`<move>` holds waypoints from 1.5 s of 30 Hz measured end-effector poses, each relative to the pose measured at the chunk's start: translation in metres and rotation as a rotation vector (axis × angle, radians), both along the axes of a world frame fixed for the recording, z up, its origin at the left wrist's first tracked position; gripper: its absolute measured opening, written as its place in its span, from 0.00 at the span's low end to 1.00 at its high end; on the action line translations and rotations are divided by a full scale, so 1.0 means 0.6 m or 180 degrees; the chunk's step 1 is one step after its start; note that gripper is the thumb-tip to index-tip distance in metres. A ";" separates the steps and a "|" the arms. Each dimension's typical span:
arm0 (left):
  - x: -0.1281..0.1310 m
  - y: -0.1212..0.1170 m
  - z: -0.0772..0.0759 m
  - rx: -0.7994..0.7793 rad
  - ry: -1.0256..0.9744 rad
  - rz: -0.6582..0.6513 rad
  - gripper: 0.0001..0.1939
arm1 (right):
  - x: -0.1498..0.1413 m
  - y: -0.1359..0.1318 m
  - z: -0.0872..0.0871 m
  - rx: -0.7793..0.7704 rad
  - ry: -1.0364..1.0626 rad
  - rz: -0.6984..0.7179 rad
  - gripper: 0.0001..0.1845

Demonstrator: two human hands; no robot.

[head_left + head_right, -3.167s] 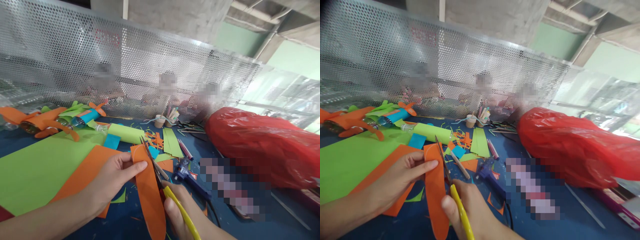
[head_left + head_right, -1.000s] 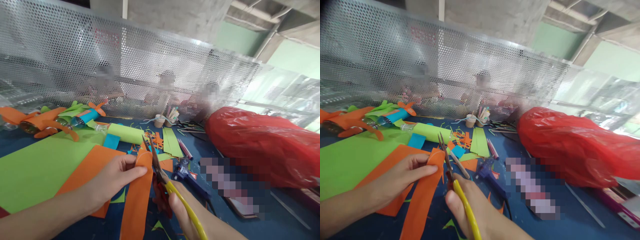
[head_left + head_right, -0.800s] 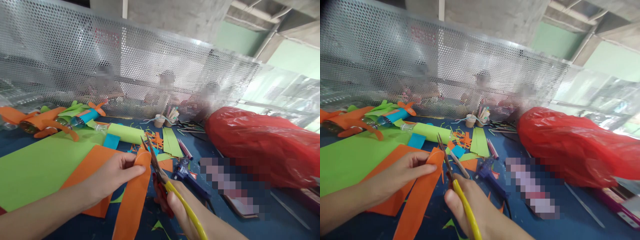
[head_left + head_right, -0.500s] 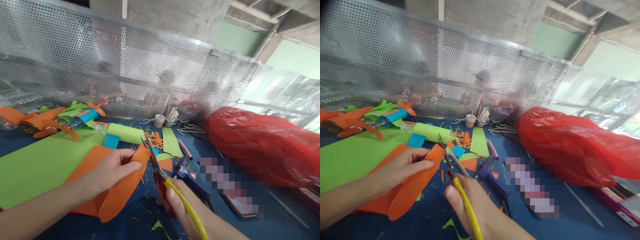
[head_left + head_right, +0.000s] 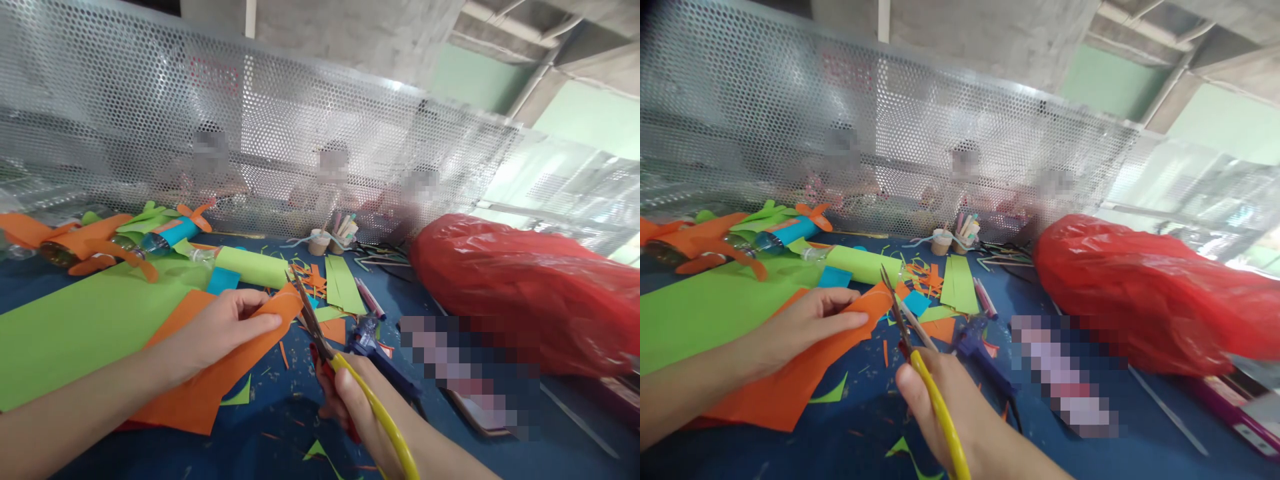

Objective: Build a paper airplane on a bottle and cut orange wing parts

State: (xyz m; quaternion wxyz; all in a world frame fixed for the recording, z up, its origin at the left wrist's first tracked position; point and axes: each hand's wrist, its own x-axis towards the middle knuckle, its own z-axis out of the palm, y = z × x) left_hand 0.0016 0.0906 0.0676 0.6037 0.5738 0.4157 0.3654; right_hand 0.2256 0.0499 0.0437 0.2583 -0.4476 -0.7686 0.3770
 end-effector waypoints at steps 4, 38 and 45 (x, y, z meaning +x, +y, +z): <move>-0.007 0.008 0.001 0.0132 0.0046 -0.0069 0.09 | 0.002 0.003 0.001 0.0052 -0.0090 0.0097 0.34; 0.017 -0.034 -0.006 0.1330 0.1988 -0.0473 0.17 | -0.007 0.009 -0.012 -0.0612 0.0167 -0.0226 0.35; 0.056 -0.039 -0.089 -0.0363 -0.0181 -0.0583 0.20 | -0.015 -0.010 -0.003 -0.0465 0.0742 0.0114 0.33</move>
